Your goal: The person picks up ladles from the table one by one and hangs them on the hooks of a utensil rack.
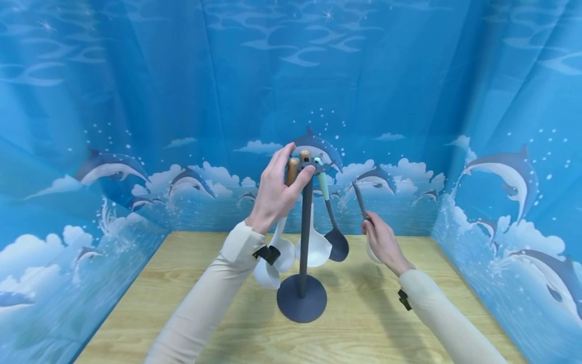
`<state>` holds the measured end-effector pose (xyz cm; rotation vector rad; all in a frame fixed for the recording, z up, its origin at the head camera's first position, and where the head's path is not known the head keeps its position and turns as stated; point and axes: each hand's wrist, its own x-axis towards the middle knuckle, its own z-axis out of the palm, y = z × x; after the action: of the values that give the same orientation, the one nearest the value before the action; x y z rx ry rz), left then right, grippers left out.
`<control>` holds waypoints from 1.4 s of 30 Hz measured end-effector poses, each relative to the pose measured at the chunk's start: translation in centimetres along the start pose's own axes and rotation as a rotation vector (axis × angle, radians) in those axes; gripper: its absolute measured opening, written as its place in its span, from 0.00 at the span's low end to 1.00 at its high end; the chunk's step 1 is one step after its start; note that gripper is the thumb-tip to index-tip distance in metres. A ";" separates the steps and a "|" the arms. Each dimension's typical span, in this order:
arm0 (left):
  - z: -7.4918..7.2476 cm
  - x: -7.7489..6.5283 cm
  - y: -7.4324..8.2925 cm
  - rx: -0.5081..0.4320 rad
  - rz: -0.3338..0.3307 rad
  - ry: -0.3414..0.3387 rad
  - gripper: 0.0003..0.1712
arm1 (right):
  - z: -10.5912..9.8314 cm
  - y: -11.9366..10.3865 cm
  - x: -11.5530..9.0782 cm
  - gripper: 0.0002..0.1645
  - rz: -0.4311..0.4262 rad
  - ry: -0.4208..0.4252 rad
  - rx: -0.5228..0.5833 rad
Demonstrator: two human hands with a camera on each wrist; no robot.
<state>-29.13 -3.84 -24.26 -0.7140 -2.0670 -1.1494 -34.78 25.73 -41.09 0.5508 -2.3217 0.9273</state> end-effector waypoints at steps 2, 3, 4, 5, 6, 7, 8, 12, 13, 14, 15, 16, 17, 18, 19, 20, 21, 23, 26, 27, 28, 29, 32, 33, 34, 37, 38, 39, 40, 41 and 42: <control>0.0 0.1 0.0 -0.001 0.009 0.002 0.46 | 0.0 -0.5 0.2 0.19 -0.011 0.012 0.002; 0.1 0.2 0.0 -0.001 0.011 0.002 0.45 | 0.0 -0.7 0.3 0.19 -0.016 0.018 0.002; 0.1 0.2 0.0 -0.004 0.013 0.003 0.45 | 0.0 -0.9 0.4 0.19 -0.017 0.023 0.004; 0.1 0.3 0.0 -0.003 0.012 0.002 0.45 | -0.1 -1.2 0.5 0.19 -0.018 0.029 0.006; 0.1 0.3 0.0 -0.003 0.009 0.001 0.45 | -0.1 -1.4 0.6 0.19 -0.021 0.035 0.010; 0.1 0.3 0.0 -0.005 0.007 0.001 0.44 | -0.2 -1.6 0.6 0.18 -0.022 0.038 0.013; 0.1 0.4 0.0 -0.006 0.004 -0.001 0.44 | -0.2 -1.7 0.7 0.18 -0.026 0.041 0.016; 0.1 0.5 0.3 -0.008 0.000 -0.016 0.43 | -0.3 -2.3 0.9 0.17 -0.057 0.054 0.018; 0.1 0.6 0.3 -0.007 0.001 -0.021 0.43 | -0.4 -2.4 1.0 0.17 -0.063 0.055 0.017; 0.0 0.6 0.4 -0.006 0.000 -0.026 0.43 | -0.4 -2.6 1.0 0.17 -0.068 0.057 0.021; 0.0 0.6 0.5 -0.004 -0.002 -0.030 0.43 | -0.4 -2.7 1.1 0.17 -0.073 0.059 0.025; 0.1 0.7 0.6 -0.002 -0.005 -0.034 0.44 | -0.4 -2.8 1.1 0.17 -0.074 0.061 0.030; 0.1 0.7 0.7 -0.002 -0.011 -0.037 0.44 | -0.4 -3.0 1.2 0.17 -0.074 0.062 0.036; 0.1 0.8 0.8 -0.005 -0.018 -0.040 0.44 | -0.4 -3.1 1.2 0.17 -0.073 0.064 0.042; 0.2 0.8 0.9 -0.009 -0.025 -0.044 0.44 | -0.4 -3.3 1.3 0.17 -0.071 0.067 0.047; 0.3 0.9 0.9 -0.015 -0.029 -0.046 0.44 | -0.5 -3.4 1.3 0.17 -0.072 0.070 0.052; 0.3 0.9 1.0 -0.018 -0.034 -0.049 0.44 | -0.5 -3.6 1.4 0.17 -0.075 0.077 0.053; 0.4 1.0 1.1 -0.025 -0.038 -0.052 0.43 | -0.5 -4.0 1.5 0.16 -0.083 0.089 0.054; 0.5 1.0 1.1 -0.027 -0.043 -0.051 0.42 | -0.6 -4.6 1.8 0.15 -0.108 0.115 0.062; 0.5 1.0 1.1 -0.025 -0.045 -0.050 0.41 | -0.6 -4.8 1.9 0.15 -0.117 0.124 0.064; 0.4 1.0 1.1 -0.025 -0.046 -0.048 0.41 | -0.7 -5.0 2.0 0.15 -0.125 0.134 0.068; 0.4 1.0 1.1 -0.023 -0.047 -0.045 0.40 | -0.7 -5.2 2.1 0.15 -0.135 0.144 0.074; 0.4 1.0 1.0 -0.026 -0.030 -0.034 0.35 | -0.8 -5.9 2.3 0.15 -0.164 0.162 0.084; 0.4 1.1 1.0 -0.028 -0.024 -0.030 0.34 | -0.9 -6.2 2.3 0.15 -0.168 0.162 0.087; 0.5 1.1 1.0 -0.029 -0.018 -0.026 0.33 | -0.9 -6.4 2.4 0.15 -0.174 0.163 0.091; 0.6 1.1 1.1 -0.035 -0.010 -0.020 0.30 | -0.9 -7.1 2.4 0.15 -0.179 0.154 0.103; 0.6 1.1 1.1 -0.036 -0.013 -0.021 0.31 | -0.9 -7.3 2.4 0.15 -0.180 0.152 0.108; 0.6 1.1 1.1 -0.037 -0.017 -0.021 0.31 | -0.9 -7.4 2.4 0.15 -0.180 0.148 0.113; 0.6 1.0 1.1 -0.036 -0.021 -0.022 0.32 | -0.9 -7.6 2.4 0.15 -0.179 0.144 0.117; 0.6 1.0 1.1 -0.037 -0.023 -0.023 0.32 | -0.9 -7.7 2.4 0.15 -0.179 0.140 0.123; 0.6 1.0 1.1 -0.037 -0.026 -0.023 0.32 | -0.8 -7.8 2.4 0.15 -0.178 0.136 0.127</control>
<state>-29.15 -2.61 -23.16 -0.7225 -2.0847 -1.2020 -31.93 20.66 -35.23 0.7121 -2.0664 0.9994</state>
